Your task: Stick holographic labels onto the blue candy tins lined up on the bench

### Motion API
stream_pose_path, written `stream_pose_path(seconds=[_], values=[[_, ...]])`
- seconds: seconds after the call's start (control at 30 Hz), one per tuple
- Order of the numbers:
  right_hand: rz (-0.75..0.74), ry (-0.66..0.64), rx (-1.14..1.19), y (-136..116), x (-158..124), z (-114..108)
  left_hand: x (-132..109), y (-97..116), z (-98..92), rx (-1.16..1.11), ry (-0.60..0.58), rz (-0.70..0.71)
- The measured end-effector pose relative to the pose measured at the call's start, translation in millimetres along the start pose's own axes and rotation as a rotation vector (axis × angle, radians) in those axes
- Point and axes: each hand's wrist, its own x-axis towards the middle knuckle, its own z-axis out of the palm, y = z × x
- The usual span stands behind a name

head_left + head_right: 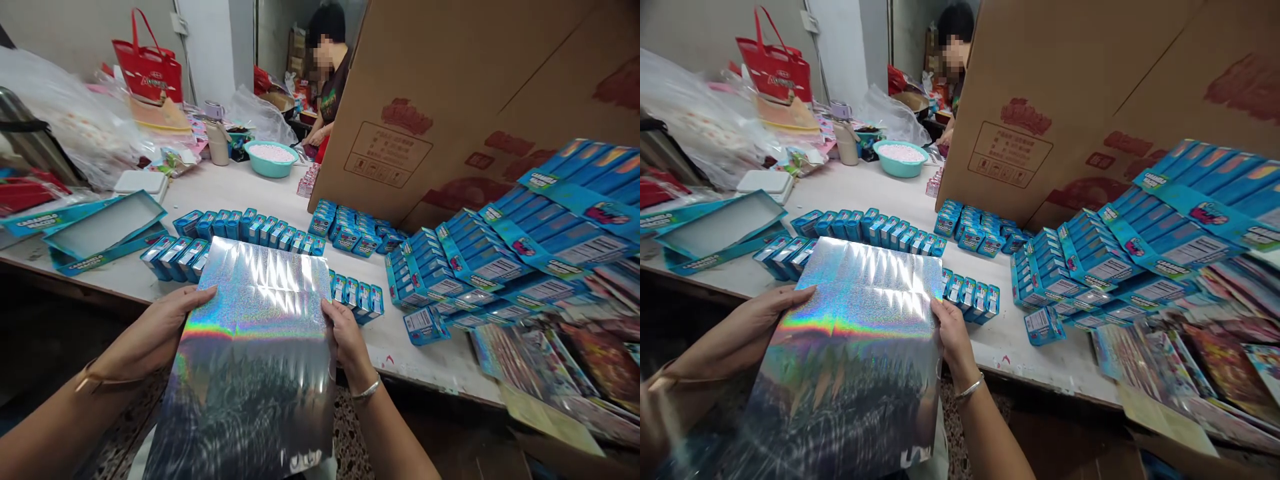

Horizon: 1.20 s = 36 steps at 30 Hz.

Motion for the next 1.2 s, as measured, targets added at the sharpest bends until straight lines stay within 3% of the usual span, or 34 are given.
stream_pose_path(seconds=[0.6,0.87,1.2], values=[[0.033,-0.030,0.049,5,7,0,8,-1,-5.2,-0.026,-0.032,-0.006],[-0.002,-0.034,-0.012,-5,6,1,17,-8,-17.8,-0.032,-0.096,0.002],[-0.081,-0.067,-0.013,-4,9,-2,17,-8,-15.7,-0.068,-0.087,0.009]])
